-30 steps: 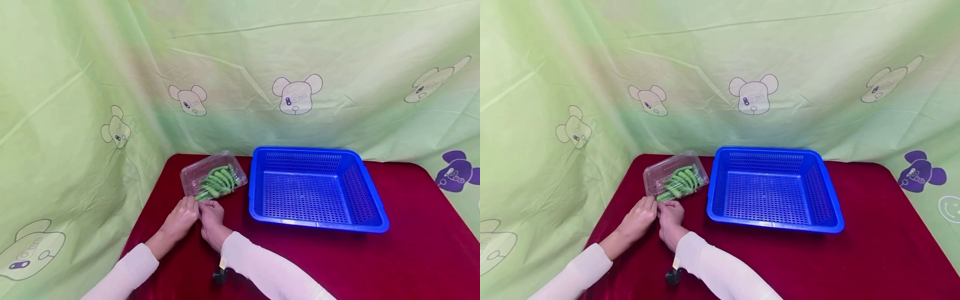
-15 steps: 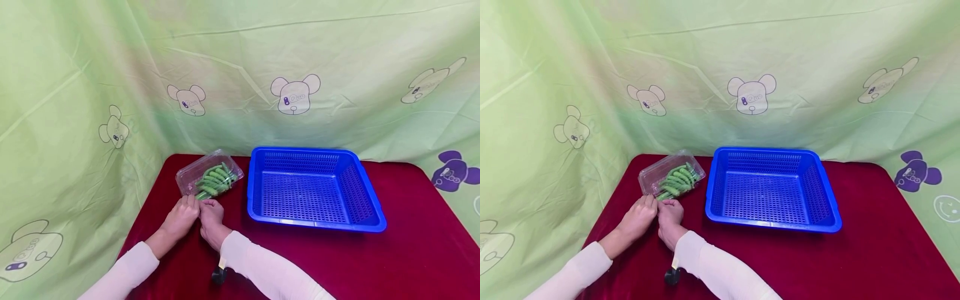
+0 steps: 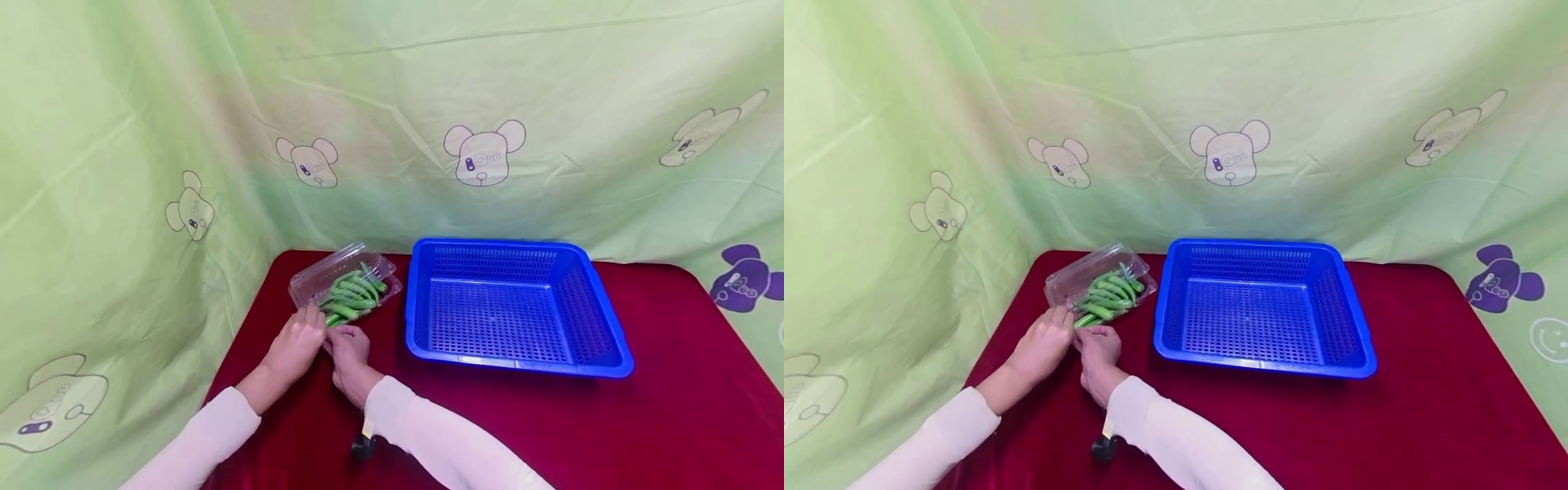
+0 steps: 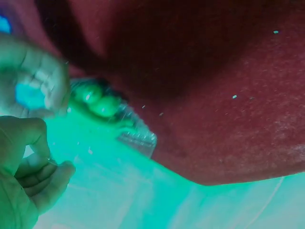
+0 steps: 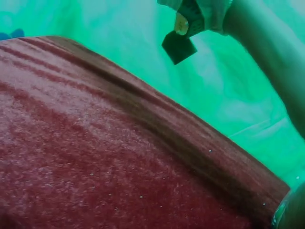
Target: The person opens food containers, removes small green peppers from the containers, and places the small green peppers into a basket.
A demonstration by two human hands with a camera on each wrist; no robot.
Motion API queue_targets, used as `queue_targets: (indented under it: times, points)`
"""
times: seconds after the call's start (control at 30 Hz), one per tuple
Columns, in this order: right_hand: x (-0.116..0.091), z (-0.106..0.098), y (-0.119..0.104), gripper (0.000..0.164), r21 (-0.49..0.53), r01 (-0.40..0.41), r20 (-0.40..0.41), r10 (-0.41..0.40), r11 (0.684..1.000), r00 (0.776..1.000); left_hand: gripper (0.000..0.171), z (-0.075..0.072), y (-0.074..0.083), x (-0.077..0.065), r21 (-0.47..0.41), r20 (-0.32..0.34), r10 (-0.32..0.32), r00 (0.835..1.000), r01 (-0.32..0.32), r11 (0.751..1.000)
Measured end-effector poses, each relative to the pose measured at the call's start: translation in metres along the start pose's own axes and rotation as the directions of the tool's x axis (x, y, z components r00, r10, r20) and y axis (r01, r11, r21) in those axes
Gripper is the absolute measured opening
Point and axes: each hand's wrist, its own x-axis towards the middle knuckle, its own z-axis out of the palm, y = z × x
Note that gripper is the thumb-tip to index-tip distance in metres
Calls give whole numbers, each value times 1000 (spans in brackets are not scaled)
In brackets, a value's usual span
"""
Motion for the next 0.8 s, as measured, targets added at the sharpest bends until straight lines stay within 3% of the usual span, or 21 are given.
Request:
queue_targets:
  times: [0.1, 0.2, 0.27, 0.33, 0.43, 0.53, 0.67, 0.7, 0.8]
  points:
    - [-1, -3, -2, 24, 33, -51, 21, 50, 998, 999, 13, -4, -7, 3, -79, -9, -58, 998, 57, 995]
    - [-4, -8, -6, 24, 38, -66, 40, 65, 997, 997, 6, -10, -16, 9, -205, -29, -168, 985, 158, 966]
    - [-5, -12, -9, 24, 40, -62, 45, 60, 997, 997, 9, -17, -23, 14, -295, -30, -262, 965, 242, 924]
    - [-6, -17, -13, 23, 39, -55, 45, 54, 998, 998, 8, -25, -30, 20, -386, -11, -367, 930, 334, 860]
    - [-8, -27, -18, 21, 30, -44, 41, 43, 999, 998, 5, -37, -43, 28, -483, 80, -506, 859, 478, 734]
    - [-12, -36, -23, 21, 22, -48, 42, 47, 999, 998, 8, -49, -58, 34, -523, 224, -598, 770, 612, 593]
    - [-16, -48, -32, 22, 2, -53, 47, 53, 999, 997, 14, -65, -82, 37, -506, 436, -626, 646, 751, 423]
    - [-15, -52, -33, 22, -3, -51, 53, 51, 999, 997, 15, -68, -89, 37, -487, 465, -630, 622, 774, 405]
    - [-14, -60, -37, 24, -19, -40, 83, 41, 999, 996, 21, -75, -108, 31, -452, 577, -616, 536, 838, 305]
